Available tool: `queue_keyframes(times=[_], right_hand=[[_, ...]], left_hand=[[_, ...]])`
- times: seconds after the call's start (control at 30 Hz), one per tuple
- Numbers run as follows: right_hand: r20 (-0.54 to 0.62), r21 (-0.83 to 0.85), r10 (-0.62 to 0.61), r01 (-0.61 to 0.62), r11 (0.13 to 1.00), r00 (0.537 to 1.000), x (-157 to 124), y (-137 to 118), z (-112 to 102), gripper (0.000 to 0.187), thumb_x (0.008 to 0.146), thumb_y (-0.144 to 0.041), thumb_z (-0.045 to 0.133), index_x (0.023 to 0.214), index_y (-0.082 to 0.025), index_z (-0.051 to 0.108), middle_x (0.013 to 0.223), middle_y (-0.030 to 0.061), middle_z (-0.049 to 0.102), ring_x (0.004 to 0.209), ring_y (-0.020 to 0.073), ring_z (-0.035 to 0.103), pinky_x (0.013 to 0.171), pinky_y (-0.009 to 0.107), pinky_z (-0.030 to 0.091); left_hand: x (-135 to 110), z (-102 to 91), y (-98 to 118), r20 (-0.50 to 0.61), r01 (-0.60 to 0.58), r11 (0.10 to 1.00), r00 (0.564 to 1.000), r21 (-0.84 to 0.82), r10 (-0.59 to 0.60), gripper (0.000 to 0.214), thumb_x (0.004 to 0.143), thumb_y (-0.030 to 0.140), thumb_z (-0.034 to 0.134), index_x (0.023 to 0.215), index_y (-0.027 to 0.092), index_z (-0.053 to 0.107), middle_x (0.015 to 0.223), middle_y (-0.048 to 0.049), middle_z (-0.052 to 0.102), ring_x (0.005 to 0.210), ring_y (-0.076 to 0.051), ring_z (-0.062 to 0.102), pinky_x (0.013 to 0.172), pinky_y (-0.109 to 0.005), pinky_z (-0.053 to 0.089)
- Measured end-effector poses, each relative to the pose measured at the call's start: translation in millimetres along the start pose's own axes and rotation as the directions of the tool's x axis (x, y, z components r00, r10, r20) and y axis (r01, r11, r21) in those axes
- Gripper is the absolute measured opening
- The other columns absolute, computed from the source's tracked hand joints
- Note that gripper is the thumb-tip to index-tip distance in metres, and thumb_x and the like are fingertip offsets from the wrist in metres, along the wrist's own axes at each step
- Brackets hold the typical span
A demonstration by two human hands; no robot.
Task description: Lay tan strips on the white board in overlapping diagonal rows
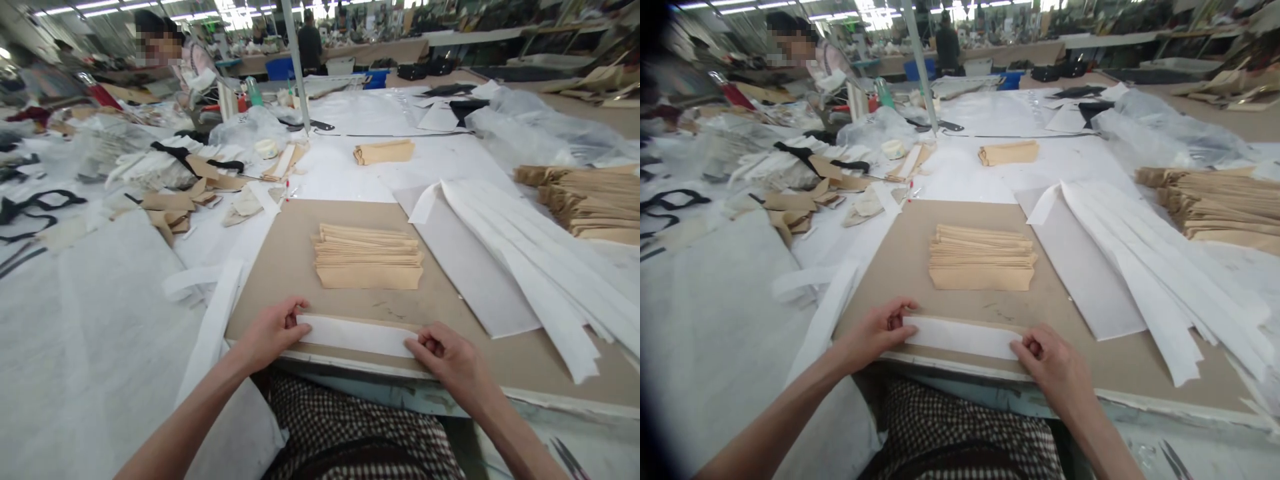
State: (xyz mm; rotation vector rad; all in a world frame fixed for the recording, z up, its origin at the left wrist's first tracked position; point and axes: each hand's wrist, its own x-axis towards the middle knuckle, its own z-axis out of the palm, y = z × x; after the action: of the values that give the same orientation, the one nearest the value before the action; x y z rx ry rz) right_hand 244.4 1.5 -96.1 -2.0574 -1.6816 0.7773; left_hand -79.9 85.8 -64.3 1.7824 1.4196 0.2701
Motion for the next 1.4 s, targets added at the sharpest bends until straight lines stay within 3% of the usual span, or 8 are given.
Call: queue_keyframes(times=[0.3,0.57,0.7,0.8,0.9,0.97,1.13,1.4], right_hand=[[0.033,0.015,0.026,-0.026,1.0,0.999,0.7,4.3,0.1,0.035,0.079,-0.056,0.054,0.069,-0.022,0.058,0.065,-0.0002,0.058,0.06,0.0166,0.054,0.057,0.028,0.039],[0.008,0.01,0.022,-0.022,1.0,1.0,0.2,-2.3,-0.7,0.029,0.08,-0.048,0.055,0.069,-0.022,0.057,0.065,-0.0006,0.057,0.06,0.0164,0.053,0.058,0.028,0.038],[-0.011,0.009,-0.005,0.005,1.0,1.0,1.8,-7.4,-3.3,0.023,0.08,-0.04,0.056,0.066,-0.021,0.057,0.066,-0.0007,0.058,0.062,0.0156,0.054,0.059,0.027,0.038],[-0.046,0.0,-0.006,0.006,1.0,0.999,2.8,-11.5,-5.4,0.019,0.078,-0.035,0.059,0.066,-0.02,0.057,0.067,-0.0016,0.058,0.063,0.0147,0.055,0.06,0.026,0.038],[-0.077,-0.015,-0.005,0.004,1.0,0.997,2.8,-15.0,-7.0,0.018,0.077,-0.031,0.06,0.064,-0.02,0.057,0.067,-0.0019,0.059,0.063,0.0137,0.055,0.059,0.025,0.038],[-0.088,-0.018,-0.013,0.011,1.0,0.996,2.4,-16.7,-8.2,0.018,0.077,-0.03,0.06,0.064,-0.02,0.057,0.067,-0.0021,0.059,0.062,0.013,0.054,0.059,0.024,0.038],[-0.1,-0.021,-0.017,0.015,1.0,0.995,2.4,-18.4,-10.6,0.016,0.077,-0.027,0.06,0.064,-0.02,0.056,0.069,-0.0032,0.059,0.064,0.0121,0.054,0.06,0.024,0.036],[-0.107,-0.026,0.028,-0.031,0.999,0.994,3.3,-21.4,-9.4,0.017,0.078,-0.025,0.059,0.062,-0.02,0.054,0.068,-0.0038,0.057,0.063,0.0109,0.053,0.06,0.023,0.034]], left_hand=[[-2.5,-0.7,9.0,-0.001,-0.02,0.999,1.0,0.047,0.02,0.034,0.075,0.028,0.056,0.108,0.021,0.057,0.071,0.0053,0.059,0.063,-0.014,0.053,0.06,-0.025,0.036],[-4.2,3.6,7.3,-0.017,-0.017,0.976,1.0,0.215,0.021,0.033,0.079,0.031,0.054,0.111,0.022,0.056,0.076,0.0031,0.061,0.068,-0.016,0.056,0.062,-0.026,0.038],[-2.4,3.8,-1.6,-0.079,-0.067,0.94,0.992,0.334,0.098,0.038,0.081,0.038,0.055,0.115,0.02,0.052,0.094,-0.0023,0.061,0.079,-0.019,0.06,0.067,-0.03,0.045],[-3.5,10.0,-3.8,-0.173,-0.194,0.827,0.929,0.528,0.328,0.036,0.084,0.032,0.053,0.118,0.021,0.051,0.116,-0.0083,0.057,0.101,-0.025,0.057,0.082,-0.036,0.046],[-7.0,24.8,-1.2,-0.012,-0.459,0.629,0.802,0.627,0.598,0.029,0.087,0.015,0.043,0.111,0.023,0.058,0.113,-0.0056,0.061,0.107,-0.022,0.054,0.092,-0.035,0.044],[-8.4,36.9,0.3,0.066,-0.569,0.557,0.733,0.605,0.677,0.029,0.088,0.013,0.041,0.107,0.024,0.06,0.109,-0.0039,0.063,0.105,-0.02,0.054,0.092,-0.032,0.045],[-4.4,55.4,-4.0,-0.047,-0.561,0.563,0.682,0.606,0.73,0.023,0.091,0.027,0.045,0.107,0.021,0.06,0.107,-0.0054,0.063,0.104,-0.021,0.055,0.095,-0.034,0.044],[1.2,56.5,-12.6,-0.03,-0.59,0.508,0.634,0.628,0.773,0.025,0.091,0.029,0.045,0.107,0.019,0.061,0.106,-0.0072,0.064,0.103,-0.023,0.057,0.096,-0.038,0.044]])
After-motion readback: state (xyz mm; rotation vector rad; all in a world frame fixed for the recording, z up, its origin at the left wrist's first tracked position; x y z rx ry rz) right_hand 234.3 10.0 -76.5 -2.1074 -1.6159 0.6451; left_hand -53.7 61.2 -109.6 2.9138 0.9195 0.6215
